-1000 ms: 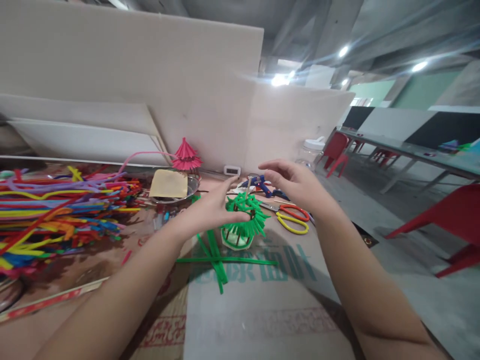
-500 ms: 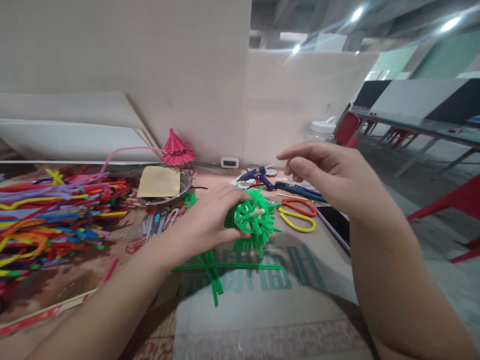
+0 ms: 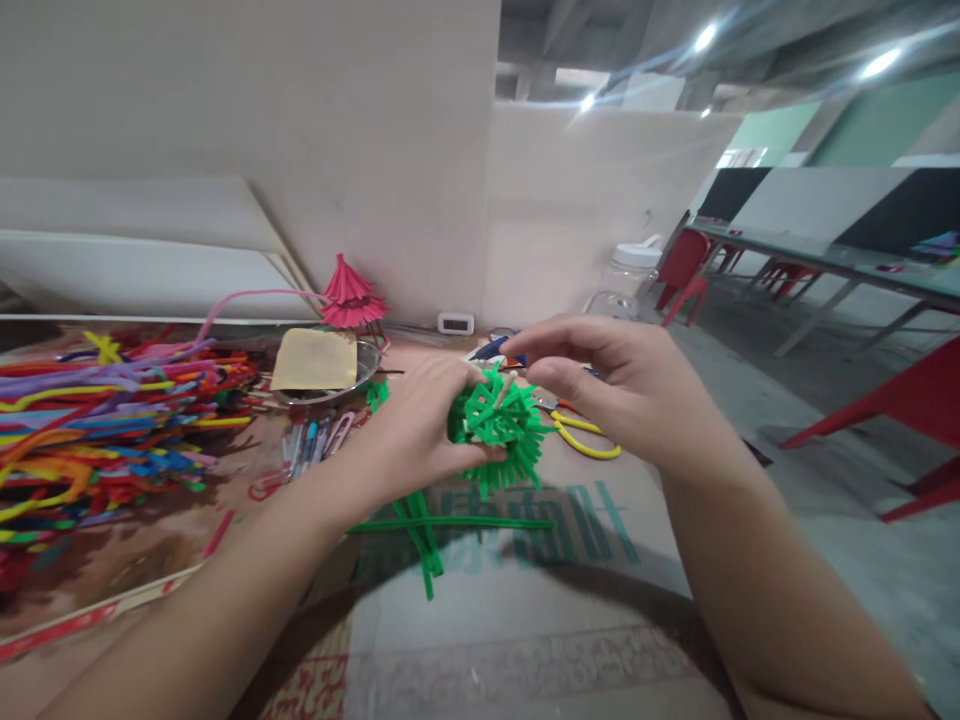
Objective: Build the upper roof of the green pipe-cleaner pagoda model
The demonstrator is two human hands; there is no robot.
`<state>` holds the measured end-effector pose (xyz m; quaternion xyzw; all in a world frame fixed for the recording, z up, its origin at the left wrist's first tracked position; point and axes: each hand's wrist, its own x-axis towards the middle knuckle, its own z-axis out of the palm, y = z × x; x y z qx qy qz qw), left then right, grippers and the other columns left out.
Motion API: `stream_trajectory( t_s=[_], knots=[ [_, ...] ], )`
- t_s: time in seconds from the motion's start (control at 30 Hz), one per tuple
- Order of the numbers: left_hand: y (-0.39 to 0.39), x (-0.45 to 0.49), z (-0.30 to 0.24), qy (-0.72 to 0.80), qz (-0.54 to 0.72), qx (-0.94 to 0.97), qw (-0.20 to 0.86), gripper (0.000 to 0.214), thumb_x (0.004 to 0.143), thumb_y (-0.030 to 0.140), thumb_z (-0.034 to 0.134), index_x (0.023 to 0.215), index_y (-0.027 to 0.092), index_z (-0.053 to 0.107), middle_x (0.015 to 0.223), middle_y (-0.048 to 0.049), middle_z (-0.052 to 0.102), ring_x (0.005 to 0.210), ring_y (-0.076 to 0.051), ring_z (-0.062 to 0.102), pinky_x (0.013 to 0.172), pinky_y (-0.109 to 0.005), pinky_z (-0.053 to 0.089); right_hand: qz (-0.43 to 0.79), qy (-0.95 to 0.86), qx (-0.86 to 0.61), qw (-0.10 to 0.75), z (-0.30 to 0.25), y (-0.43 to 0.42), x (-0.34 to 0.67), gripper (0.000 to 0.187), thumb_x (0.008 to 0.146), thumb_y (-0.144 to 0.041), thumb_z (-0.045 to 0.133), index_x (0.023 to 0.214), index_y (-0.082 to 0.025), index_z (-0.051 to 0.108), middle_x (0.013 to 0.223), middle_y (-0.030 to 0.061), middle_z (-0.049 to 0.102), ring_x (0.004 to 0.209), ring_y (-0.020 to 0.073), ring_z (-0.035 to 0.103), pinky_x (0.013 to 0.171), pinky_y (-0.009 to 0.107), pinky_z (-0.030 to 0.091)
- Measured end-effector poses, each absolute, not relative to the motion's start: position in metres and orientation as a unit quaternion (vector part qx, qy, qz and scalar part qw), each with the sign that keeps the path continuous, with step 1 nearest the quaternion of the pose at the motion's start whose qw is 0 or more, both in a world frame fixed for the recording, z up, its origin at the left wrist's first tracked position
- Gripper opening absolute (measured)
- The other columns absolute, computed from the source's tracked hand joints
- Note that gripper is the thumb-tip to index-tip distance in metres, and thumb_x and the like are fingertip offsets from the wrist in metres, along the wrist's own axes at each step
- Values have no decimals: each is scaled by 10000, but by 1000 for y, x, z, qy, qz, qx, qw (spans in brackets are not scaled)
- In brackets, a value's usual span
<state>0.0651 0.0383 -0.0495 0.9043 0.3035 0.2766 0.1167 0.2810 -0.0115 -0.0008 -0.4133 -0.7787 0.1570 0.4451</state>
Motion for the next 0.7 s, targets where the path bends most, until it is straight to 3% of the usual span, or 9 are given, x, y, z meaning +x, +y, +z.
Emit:
stream_trajectory(
  t_s=[0.17, 0.33, 0.53, 0.6, 0.7],
  knots=[
    [38, 70, -59, 290, 296, 898, 145, 669, 727, 476, 846, 1280, 234, 558, 1373, -136, 573, 1309, -354, 513, 1094, -519, 416, 159, -797, -404, 421, -4, -9, 274, 149, 930, -311, 665, 966, -214, 773, 891, 19, 769, 725, 147, 649, 639, 260, 480],
    [44, 68, -59, 252, 285, 898, 218, 489, 757, 482, 817, 1179, 280, 674, 1463, -72, 547, 1399, -332, 453, 1179, -487, 353, 139, -825, -389, 387, -7, -6, 275, 158, 954, -258, 611, 912, -208, 755, 802, 4, 738, 698, 136, 627, 630, 250, 439],
    [48, 63, -51, 282, 232, 851, 378, 317, 906, 522, 583, 894, 253, 749, 1039, -42, 745, 1121, -295, 652, 1010, -437, 506, 159, -807, -399, 406, -14, 0, 269, 189, 979, -254, 569, 883, -185, 716, 747, -4, 707, 647, 120, 601, 596, 241, 416],
    [49, 63, -54, 309, 254, 814, 422, 308, 906, 509, 585, 839, 254, 745, 995, -41, 754, 1061, -280, 673, 963, -429, 531, 146, -810, -391, 412, -15, 0, 266, 182, 978, -248, 573, 872, -189, 708, 762, -5, 708, 659, 118, 599, 604, 238, 419],
    [52, 64, -64, 307, 285, 758, 500, 206, 872, 442, 644, 934, 288, 766, 1058, -30, 764, 1140, -278, 659, 968, -424, 541, 155, -804, -384, 426, -18, 0, 261, 167, 979, -272, 581, 894, -194, 701, 824, 7, 721, 721, 131, 629, 634, 243, 446]
  ],
)
